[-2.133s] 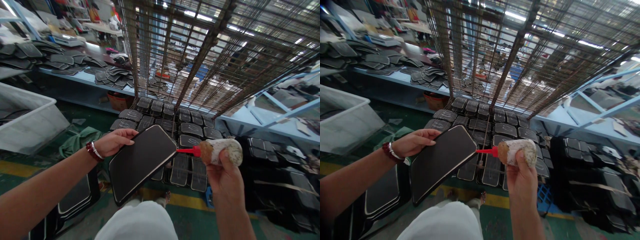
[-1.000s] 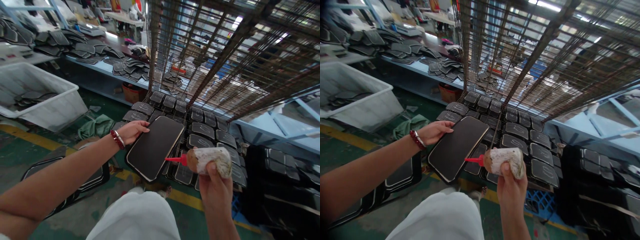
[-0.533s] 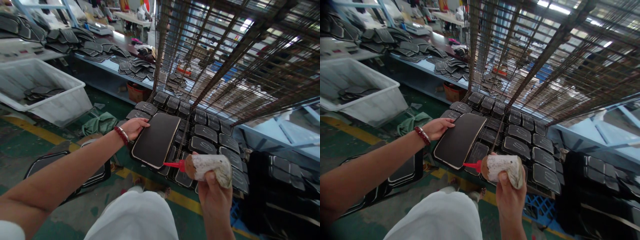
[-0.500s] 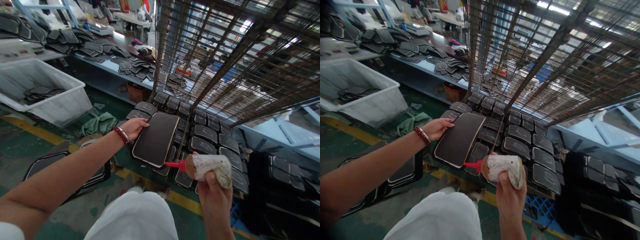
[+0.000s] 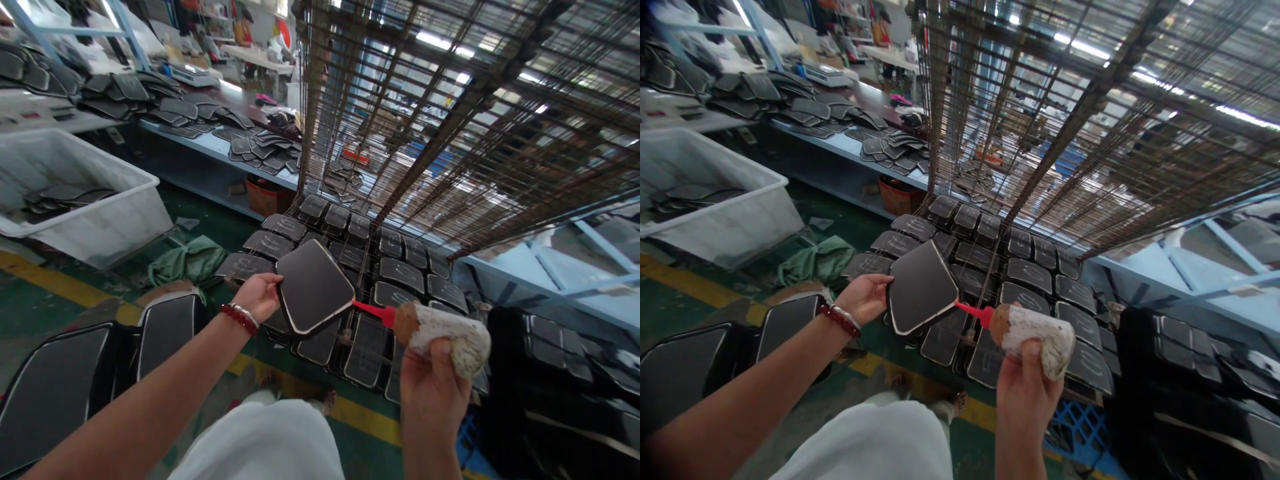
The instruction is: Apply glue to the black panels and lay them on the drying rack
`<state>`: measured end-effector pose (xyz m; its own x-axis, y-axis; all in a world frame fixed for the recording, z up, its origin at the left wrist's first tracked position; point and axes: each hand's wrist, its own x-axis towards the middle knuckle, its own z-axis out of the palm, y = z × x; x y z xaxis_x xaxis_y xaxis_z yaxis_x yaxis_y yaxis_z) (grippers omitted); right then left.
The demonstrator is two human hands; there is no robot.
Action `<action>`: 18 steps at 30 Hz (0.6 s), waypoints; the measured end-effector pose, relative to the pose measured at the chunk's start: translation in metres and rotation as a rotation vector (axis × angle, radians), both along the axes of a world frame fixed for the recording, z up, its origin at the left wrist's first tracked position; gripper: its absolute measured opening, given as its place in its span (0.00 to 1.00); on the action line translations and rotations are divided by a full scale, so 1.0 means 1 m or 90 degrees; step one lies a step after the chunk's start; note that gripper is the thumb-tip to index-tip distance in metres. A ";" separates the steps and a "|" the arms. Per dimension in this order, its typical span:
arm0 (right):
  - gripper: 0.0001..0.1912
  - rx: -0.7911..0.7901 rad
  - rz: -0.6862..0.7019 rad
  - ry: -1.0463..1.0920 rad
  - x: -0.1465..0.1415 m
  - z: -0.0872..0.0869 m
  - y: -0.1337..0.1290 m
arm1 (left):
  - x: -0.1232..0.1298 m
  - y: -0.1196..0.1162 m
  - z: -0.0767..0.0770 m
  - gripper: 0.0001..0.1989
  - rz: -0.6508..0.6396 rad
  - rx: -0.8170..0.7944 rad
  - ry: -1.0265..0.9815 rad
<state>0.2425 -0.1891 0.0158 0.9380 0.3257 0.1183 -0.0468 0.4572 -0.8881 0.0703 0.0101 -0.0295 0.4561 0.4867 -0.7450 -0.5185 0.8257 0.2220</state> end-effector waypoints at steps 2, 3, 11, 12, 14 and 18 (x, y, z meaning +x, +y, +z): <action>0.23 -0.004 0.002 -0.006 -0.001 -0.003 -0.001 | 0.004 -0.005 0.000 0.15 0.014 0.013 0.002; 0.23 -0.009 0.007 -0.010 -0.002 -0.006 -0.001 | 0.006 -0.007 0.001 0.16 0.019 0.018 0.007; 0.23 -0.037 0.049 0.034 -0.018 -0.020 -0.009 | 0.011 -0.008 -0.002 0.18 0.049 0.018 0.047; 0.25 -0.040 0.058 0.044 -0.021 -0.021 -0.010 | 0.012 -0.007 -0.003 0.19 0.060 0.013 0.049; 0.27 -0.051 0.075 0.063 -0.026 -0.025 -0.012 | 0.012 -0.007 -0.005 0.20 0.079 0.005 0.047; 0.29 -0.084 0.086 0.071 -0.036 -0.036 -0.017 | 0.013 -0.007 -0.005 0.19 0.087 0.007 0.034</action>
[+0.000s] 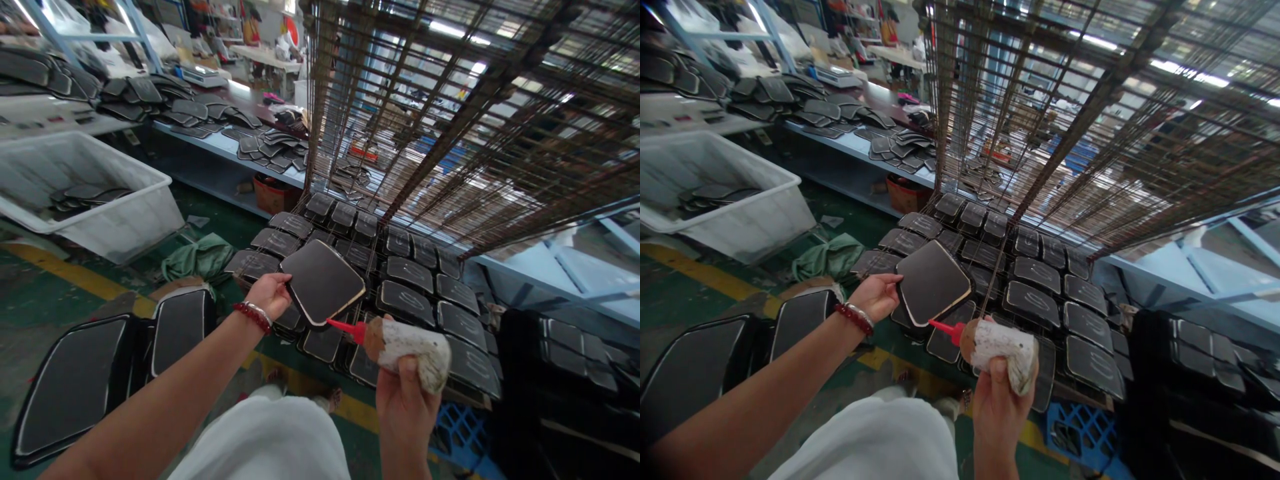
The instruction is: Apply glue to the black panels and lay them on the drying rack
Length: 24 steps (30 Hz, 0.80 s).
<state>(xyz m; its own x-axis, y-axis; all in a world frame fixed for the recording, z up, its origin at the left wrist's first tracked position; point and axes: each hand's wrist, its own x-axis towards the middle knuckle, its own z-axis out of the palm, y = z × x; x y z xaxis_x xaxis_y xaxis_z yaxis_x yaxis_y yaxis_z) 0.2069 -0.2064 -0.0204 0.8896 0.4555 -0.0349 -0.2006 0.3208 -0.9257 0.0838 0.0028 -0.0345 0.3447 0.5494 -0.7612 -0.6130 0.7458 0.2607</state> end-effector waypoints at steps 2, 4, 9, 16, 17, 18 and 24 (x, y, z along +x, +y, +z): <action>0.29 -0.023 0.004 0.004 -0.004 -0.005 -0.002 | 0.000 -0.001 0.000 0.18 0.002 0.005 0.005; 0.29 -0.033 0.016 0.012 -0.006 -0.008 -0.003 | -0.001 -0.002 0.000 0.18 0.006 0.007 0.020; 0.28 -0.006 -0.016 -0.025 0.011 0.005 0.003 | -0.003 -0.004 0.003 0.20 -0.004 0.007 0.028; 0.25 0.073 -0.099 -0.126 0.034 0.022 0.017 | -0.007 -0.008 0.003 0.17 -0.026 0.013 0.036; 0.25 0.067 -0.088 -0.112 0.032 0.018 0.017 | -0.008 -0.007 0.001 0.16 -0.028 0.012 0.035; 0.25 0.058 -0.069 -0.081 0.028 0.014 0.017 | -0.008 -0.005 -0.001 0.15 -0.026 0.012 0.031; 0.19 0.066 0.074 0.388 0.012 -0.018 0.019 | -0.007 0.008 -0.014 0.17 0.087 0.026 -0.002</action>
<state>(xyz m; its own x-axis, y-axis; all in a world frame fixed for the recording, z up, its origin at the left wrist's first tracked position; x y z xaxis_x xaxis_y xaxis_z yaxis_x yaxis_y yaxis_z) 0.2192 -0.1879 -0.0380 0.6679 0.5766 -0.4706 -0.7215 0.3465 -0.5994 0.0763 0.0112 -0.0486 0.2666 0.6220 -0.7362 -0.7084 0.6444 0.2879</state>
